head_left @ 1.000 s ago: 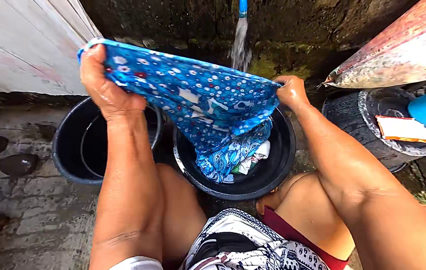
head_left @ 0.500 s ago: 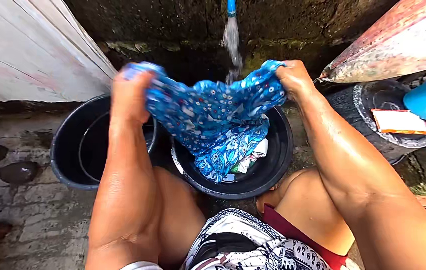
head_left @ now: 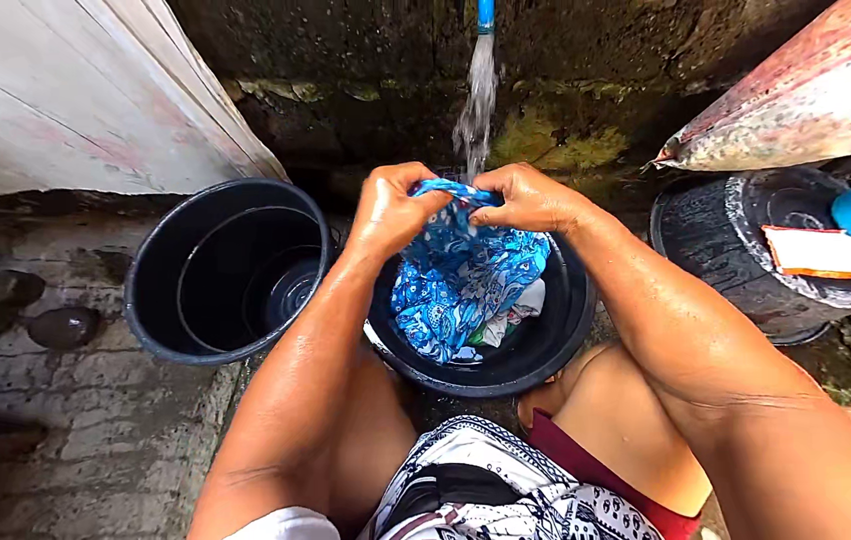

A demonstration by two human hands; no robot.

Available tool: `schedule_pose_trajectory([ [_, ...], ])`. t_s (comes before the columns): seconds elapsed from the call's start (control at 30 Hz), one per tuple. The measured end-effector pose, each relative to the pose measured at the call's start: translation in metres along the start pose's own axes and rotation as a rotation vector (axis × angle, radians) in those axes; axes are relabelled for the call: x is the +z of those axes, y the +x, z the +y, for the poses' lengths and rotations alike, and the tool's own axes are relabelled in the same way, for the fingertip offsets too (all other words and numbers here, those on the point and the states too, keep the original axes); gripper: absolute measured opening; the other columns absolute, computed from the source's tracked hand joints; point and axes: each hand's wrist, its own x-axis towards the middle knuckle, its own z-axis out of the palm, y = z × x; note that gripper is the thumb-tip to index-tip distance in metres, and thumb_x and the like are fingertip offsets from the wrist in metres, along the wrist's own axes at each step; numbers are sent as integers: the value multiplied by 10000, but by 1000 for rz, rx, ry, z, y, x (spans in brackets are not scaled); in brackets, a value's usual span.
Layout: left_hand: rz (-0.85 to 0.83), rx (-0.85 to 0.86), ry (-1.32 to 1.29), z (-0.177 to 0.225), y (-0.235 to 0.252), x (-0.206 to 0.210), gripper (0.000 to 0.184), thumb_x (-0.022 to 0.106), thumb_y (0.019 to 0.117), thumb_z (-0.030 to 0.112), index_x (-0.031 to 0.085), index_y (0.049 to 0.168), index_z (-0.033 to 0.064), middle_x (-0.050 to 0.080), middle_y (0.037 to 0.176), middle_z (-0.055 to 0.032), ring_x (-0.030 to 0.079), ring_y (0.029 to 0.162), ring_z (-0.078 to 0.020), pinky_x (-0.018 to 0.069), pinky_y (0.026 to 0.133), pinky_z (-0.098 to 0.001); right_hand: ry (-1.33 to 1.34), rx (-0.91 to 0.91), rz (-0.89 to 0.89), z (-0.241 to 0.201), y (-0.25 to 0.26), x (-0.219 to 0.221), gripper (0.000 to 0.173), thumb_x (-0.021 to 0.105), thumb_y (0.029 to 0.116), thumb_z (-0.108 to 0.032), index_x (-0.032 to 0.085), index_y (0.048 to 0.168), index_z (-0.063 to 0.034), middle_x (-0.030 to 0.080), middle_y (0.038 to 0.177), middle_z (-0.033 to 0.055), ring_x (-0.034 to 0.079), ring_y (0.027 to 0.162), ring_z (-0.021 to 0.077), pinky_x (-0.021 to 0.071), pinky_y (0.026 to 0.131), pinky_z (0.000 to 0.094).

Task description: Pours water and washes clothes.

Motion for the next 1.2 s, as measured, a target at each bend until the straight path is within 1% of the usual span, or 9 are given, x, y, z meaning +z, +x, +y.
schedule_pose_trajectory([
  [0.27,-47,-12,-33,-14,-7,-43,45,682,894,141,673,870,104,648,722,65,605,640,-8,526,617,-220,267,145,380,30,-2,-8,103,649,949,-95,691,1003,-18,668,864,35,620,758,68,540,735,282],
  [0.37,-275,-145,128,-9,-10,-36,797,857,773,236,487,1451,39,631,1263,-191,664,1049,-293,573,877,-506,307,34,411,5,6,2,84,668,917,-67,661,974,-6,663,865,50,634,772,86,553,731,297],
  [0.43,-279,-95,72,-7,-9,-15,1130,915,694,327,287,1602,83,538,1468,-163,589,1272,-259,516,1048,-456,215,-34,288,-20,13,18,151,731,876,-71,683,997,6,692,918,99,667,822,150,575,779,366],
  [0.57,-172,-128,-24,2,-10,6,232,828,842,189,729,1014,69,722,874,-4,666,786,-50,567,758,-301,211,-98,340,-41,21,38,307,729,921,-202,607,1106,11,625,977,124,632,792,165,562,719,332],
  [0.67,-84,-90,83,3,-11,-13,244,706,967,259,681,809,74,594,681,30,525,603,-26,450,603,-262,334,-101,164,-34,19,36,420,630,998,-319,527,1231,16,664,972,82,663,840,117,574,774,317],
  [0.8,94,101,-141,1,-17,-44,135,648,994,197,690,894,116,670,787,103,637,719,15,559,701,-211,394,-82,-84,-10,18,43,229,696,946,-152,716,1098,18,725,979,47,665,880,20,565,829,232],
  [0.97,459,318,-335,-4,-26,-97,140,570,1031,163,668,956,231,720,880,137,696,808,-33,605,767,-273,79,51,-48,49,21,59,185,613,925,-137,693,819,-8,660,785,101,617,753,202,490,707,468],
  [1.1,773,377,-394,-27,-32,-127,180,511,1057,130,630,935,188,698,823,77,694,780,-82,608,758,-313,-36,229,-178,79,22,74,246,589,1015,-168,674,972,58,672,947,229,648,943,377,474,887,614],
  [1.2,948,266,-414,-54,-38,-142,151,465,1094,153,594,1022,119,678,847,30,694,815,-118,608,800,-345,38,182,-38,60,23,37,257,581,1042,-182,677,1054,56,682,966,202,662,914,298,524,885,528],
])
